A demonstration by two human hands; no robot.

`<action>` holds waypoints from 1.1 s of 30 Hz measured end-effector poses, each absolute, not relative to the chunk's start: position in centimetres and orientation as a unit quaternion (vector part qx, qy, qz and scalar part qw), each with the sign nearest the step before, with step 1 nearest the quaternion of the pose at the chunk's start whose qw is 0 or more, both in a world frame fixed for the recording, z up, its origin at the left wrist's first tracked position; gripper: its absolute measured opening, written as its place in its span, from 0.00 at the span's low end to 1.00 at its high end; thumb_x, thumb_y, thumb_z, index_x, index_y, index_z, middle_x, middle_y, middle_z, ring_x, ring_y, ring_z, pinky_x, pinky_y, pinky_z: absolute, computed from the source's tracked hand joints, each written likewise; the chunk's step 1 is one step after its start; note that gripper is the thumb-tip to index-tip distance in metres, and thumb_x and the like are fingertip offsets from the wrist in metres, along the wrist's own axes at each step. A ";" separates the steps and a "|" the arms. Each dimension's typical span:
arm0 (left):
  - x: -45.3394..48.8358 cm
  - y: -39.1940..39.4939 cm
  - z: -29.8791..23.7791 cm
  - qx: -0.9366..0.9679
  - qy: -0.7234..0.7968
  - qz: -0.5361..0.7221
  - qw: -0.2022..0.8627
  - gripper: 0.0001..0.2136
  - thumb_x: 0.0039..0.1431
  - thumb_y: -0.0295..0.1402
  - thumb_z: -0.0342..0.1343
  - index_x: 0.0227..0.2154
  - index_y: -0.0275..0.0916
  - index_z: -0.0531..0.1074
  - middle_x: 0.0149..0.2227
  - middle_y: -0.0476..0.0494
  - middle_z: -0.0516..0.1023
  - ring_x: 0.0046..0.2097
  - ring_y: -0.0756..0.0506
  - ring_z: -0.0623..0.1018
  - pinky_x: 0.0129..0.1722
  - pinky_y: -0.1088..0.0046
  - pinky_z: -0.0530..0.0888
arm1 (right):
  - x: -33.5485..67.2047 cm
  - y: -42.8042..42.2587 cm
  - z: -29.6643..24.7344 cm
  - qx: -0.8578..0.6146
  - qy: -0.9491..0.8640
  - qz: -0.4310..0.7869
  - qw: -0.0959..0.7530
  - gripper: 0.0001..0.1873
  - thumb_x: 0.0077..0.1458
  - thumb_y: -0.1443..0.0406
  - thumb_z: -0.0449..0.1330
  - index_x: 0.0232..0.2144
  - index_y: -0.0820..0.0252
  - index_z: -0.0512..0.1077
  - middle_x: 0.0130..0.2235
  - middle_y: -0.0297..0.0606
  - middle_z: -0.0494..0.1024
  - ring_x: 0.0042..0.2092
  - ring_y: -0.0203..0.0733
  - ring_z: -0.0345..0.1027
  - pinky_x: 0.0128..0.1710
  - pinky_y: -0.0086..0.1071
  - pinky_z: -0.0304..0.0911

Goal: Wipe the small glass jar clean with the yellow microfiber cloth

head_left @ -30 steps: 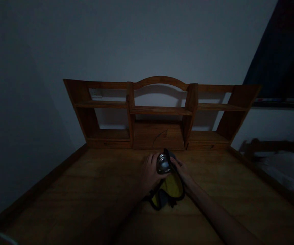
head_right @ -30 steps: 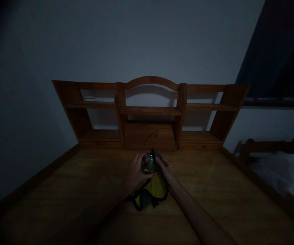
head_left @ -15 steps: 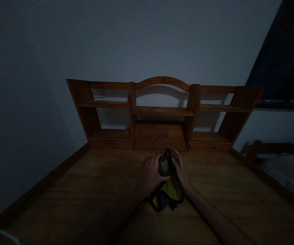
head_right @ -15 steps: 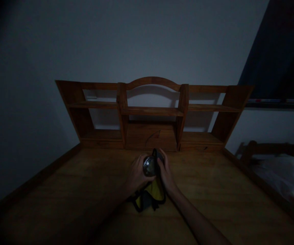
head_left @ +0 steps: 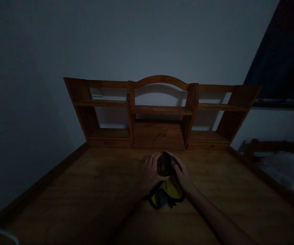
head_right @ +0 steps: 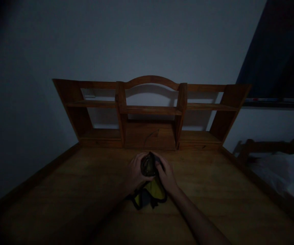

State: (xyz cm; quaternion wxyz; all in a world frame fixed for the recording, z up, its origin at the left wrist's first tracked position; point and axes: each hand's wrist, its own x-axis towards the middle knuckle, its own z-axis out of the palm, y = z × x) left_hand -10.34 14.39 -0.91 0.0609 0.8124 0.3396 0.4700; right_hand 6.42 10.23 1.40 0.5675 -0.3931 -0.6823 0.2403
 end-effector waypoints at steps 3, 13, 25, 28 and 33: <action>-10.5 14.2 -0.7 0.816 0.334 0.468 0.065 0.43 0.37 0.39 0.70 0.56 0.41 0.57 0.55 0.38 0.67 0.55 0.37 0.68 0.55 0.57 0.66 | 6.3 10.3 1.0 -0.403 -0.651 0.264 0.587 0.15 0.64 0.59 0.52 0.51 0.51 0.68 0.54 0.36 0.70 0.55 0.44 0.63 0.57 0.39 0.56; -10.2 13.5 -0.2 0.792 0.361 0.486 0.079 0.43 0.33 0.34 0.71 0.55 0.42 0.58 0.53 0.41 0.68 0.53 0.39 0.69 0.54 0.60 0.67 | 5.3 10.1 1.1 -0.411 -0.584 0.351 0.606 0.18 0.64 0.55 0.52 0.52 0.53 0.69 0.53 0.36 0.72 0.55 0.44 0.64 0.57 0.36 0.57; -10.1 13.5 -0.4 0.783 0.371 0.495 0.063 0.45 0.32 0.35 0.72 0.56 0.41 0.56 0.55 0.39 0.66 0.55 0.38 0.67 0.55 0.58 0.66 | 5.0 10.0 1.4 -0.431 -0.577 0.337 0.607 0.21 0.64 0.52 0.51 0.53 0.55 0.68 0.51 0.38 0.73 0.52 0.46 0.66 0.53 0.37 0.60; -10.1 13.7 -0.3 0.765 0.389 0.507 0.082 0.44 0.33 0.33 0.72 0.55 0.41 0.57 0.54 0.40 0.66 0.55 0.39 0.68 0.55 0.60 0.66 | 5.0 10.2 1.2 -0.431 -0.562 0.351 0.613 0.21 0.63 0.52 0.52 0.52 0.54 0.69 0.52 0.38 0.73 0.53 0.46 0.66 0.55 0.37 0.59; -10.2 14.3 -0.3 0.729 0.398 0.545 0.116 0.40 0.36 0.33 0.71 0.54 0.40 0.58 0.52 0.40 0.67 0.53 0.41 0.69 0.52 0.61 0.68 | 5.0 10.7 0.5 -0.437 -0.521 0.387 0.623 0.19 0.59 0.51 0.57 0.48 0.54 0.72 0.51 0.37 0.74 0.54 0.47 0.65 0.56 0.38 0.58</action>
